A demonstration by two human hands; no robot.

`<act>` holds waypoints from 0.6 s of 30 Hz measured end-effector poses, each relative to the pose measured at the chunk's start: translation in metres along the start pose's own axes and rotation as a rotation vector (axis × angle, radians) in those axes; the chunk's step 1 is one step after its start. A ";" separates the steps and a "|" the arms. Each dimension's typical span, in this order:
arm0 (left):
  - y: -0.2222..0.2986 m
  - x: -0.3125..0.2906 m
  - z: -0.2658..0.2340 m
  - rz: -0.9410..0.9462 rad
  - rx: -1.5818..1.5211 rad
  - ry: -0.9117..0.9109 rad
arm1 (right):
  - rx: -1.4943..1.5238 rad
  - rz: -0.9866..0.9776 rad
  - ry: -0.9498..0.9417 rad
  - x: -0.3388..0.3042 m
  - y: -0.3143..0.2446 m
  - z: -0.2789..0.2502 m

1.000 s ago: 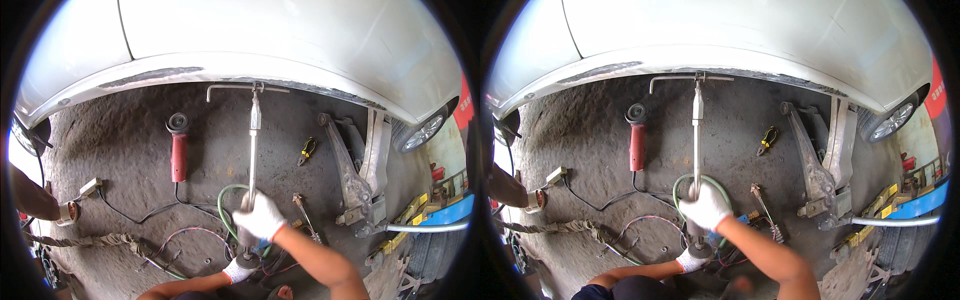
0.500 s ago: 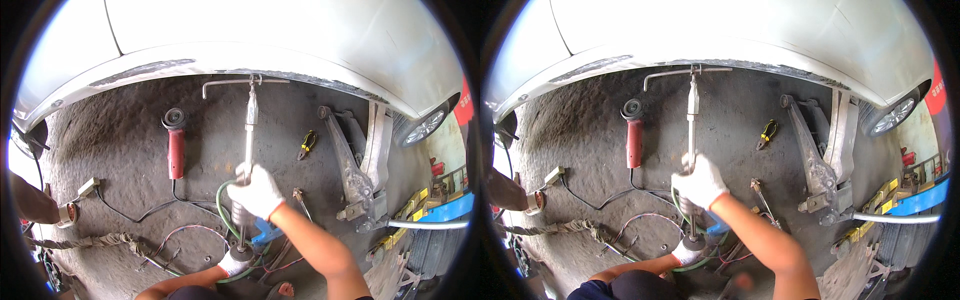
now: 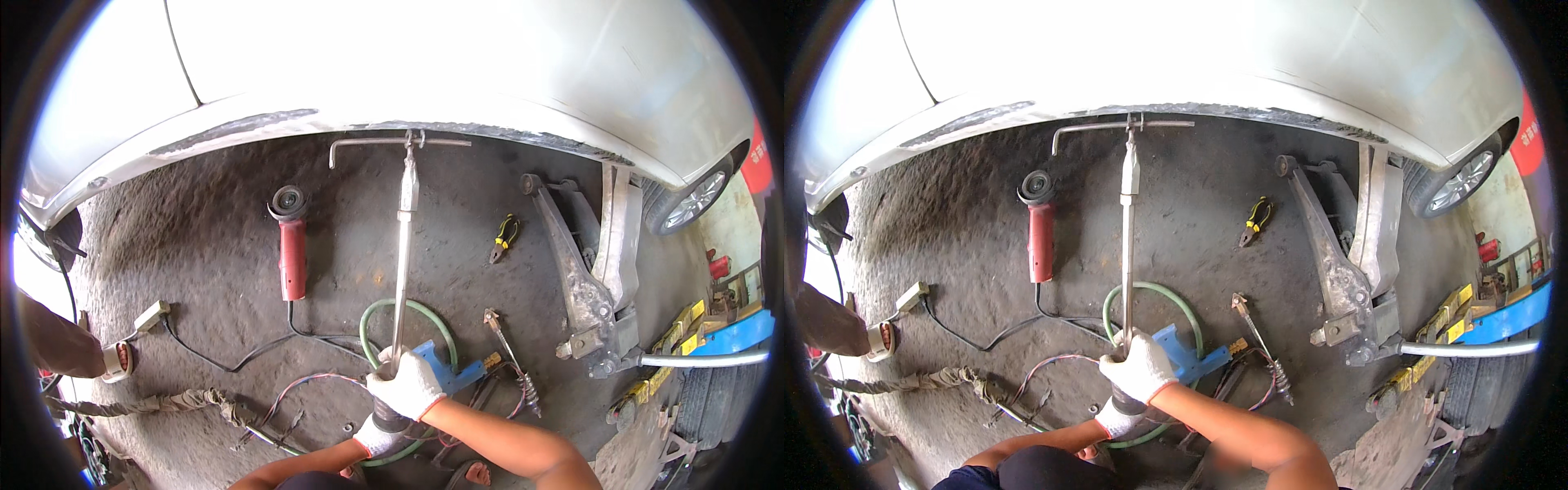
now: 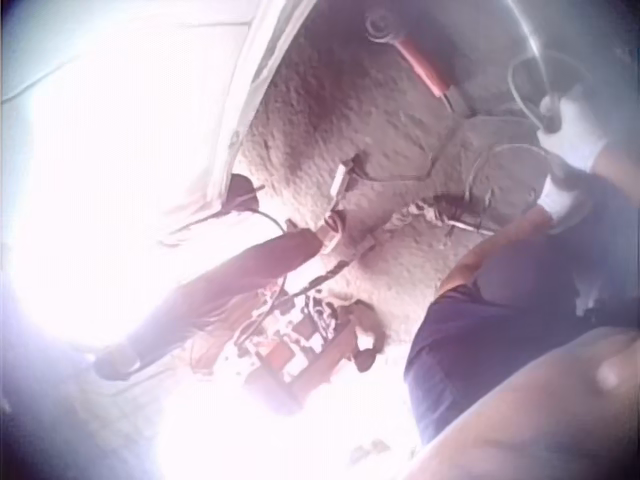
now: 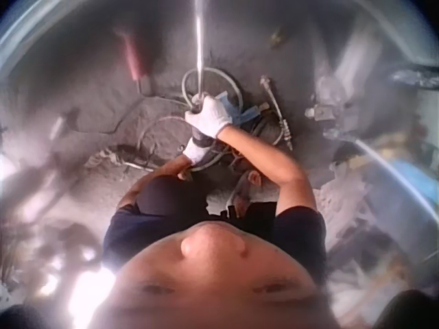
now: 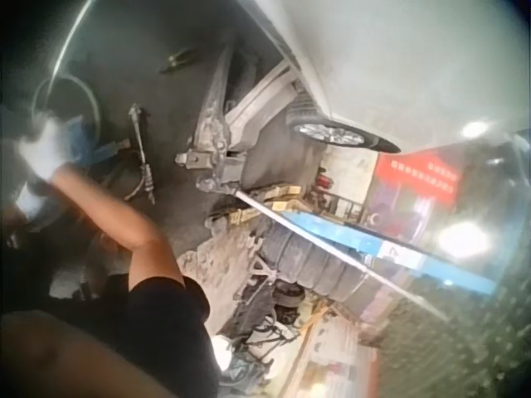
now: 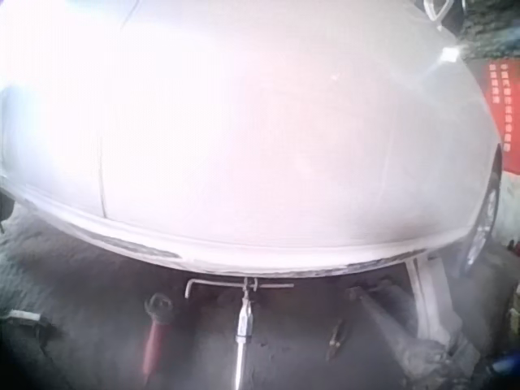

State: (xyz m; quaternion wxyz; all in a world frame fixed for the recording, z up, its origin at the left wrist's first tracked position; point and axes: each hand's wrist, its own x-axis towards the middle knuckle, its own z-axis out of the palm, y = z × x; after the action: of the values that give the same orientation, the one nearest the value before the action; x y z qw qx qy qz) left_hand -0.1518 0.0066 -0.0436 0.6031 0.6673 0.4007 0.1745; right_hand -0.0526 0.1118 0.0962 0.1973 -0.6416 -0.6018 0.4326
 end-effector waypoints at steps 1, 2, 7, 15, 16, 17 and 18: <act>0.016 -0.005 -0.007 -0.003 0.018 0.017 | 0.000 0.030 -0.016 -0.001 -0.006 -0.003; 0.001 -0.007 0.000 0.068 0.139 0.046 | 0.012 0.036 -0.024 -0.001 -0.014 -0.009; -0.041 -0.012 0.011 0.387 0.575 0.212 | 0.230 -0.072 -0.035 0.046 -0.028 -0.029; -0.050 -0.020 0.004 0.267 0.689 0.084 | -0.025 -0.066 -0.075 0.035 -0.012 -0.014; -0.048 -0.020 0.004 0.029 0.467 0.002 | -0.144 -0.067 -0.069 0.015 0.002 0.004; -0.044 -0.022 0.005 -0.057 0.407 0.005 | -0.102 -0.082 -0.003 0.007 0.008 0.014; -0.038 -0.019 0.006 -0.130 0.345 0.006 | -0.068 -0.093 0.073 0.001 0.011 0.017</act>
State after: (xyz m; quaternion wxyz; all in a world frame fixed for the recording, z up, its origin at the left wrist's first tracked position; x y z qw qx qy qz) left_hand -0.1714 -0.0136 -0.0762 0.4885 0.7330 0.4687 0.0657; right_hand -0.0591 0.1060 0.0778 0.2174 -0.6346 -0.6378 0.3785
